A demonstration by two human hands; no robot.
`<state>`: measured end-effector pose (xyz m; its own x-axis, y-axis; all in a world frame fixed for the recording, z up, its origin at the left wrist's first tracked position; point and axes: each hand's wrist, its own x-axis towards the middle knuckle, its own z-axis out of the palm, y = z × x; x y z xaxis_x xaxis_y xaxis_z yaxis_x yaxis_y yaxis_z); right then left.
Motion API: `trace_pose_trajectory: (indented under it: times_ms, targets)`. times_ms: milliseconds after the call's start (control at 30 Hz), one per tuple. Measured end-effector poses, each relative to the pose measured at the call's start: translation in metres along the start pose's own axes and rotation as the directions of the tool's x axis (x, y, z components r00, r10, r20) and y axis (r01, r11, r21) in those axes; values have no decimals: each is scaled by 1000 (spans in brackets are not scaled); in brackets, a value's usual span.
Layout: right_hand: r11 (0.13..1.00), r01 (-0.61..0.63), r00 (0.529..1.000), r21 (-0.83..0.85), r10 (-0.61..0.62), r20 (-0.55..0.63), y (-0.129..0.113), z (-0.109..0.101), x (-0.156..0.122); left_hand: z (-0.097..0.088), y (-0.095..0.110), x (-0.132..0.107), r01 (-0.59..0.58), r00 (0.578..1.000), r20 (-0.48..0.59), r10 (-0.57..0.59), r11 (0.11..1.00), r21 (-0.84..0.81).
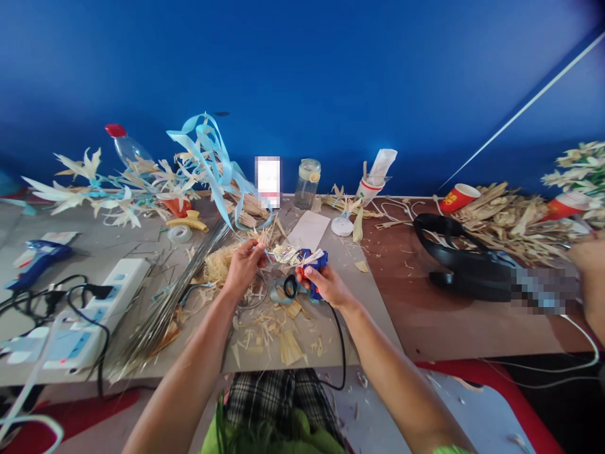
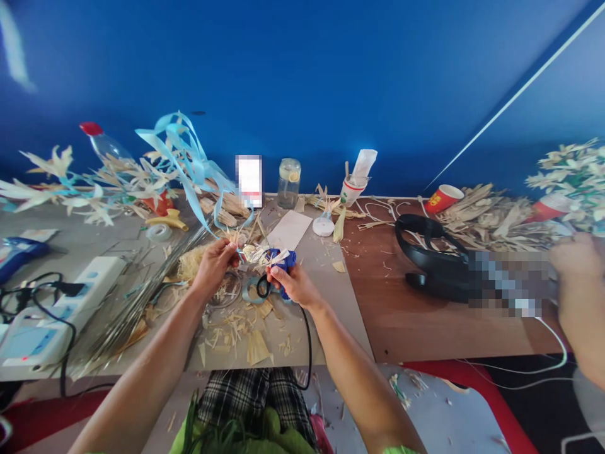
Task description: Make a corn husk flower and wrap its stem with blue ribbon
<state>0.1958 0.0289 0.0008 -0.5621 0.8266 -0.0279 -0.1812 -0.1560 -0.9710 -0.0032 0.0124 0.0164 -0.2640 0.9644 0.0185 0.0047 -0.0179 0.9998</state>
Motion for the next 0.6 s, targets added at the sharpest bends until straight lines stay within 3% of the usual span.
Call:
trace_pose_trajectory:
  times_ms: [600]
  targets:
    - [973, 27, 1000, -229, -23, 17, 10, -7, -1, 1, 3, 0, 16, 1000, -3, -16, 1000, 25]
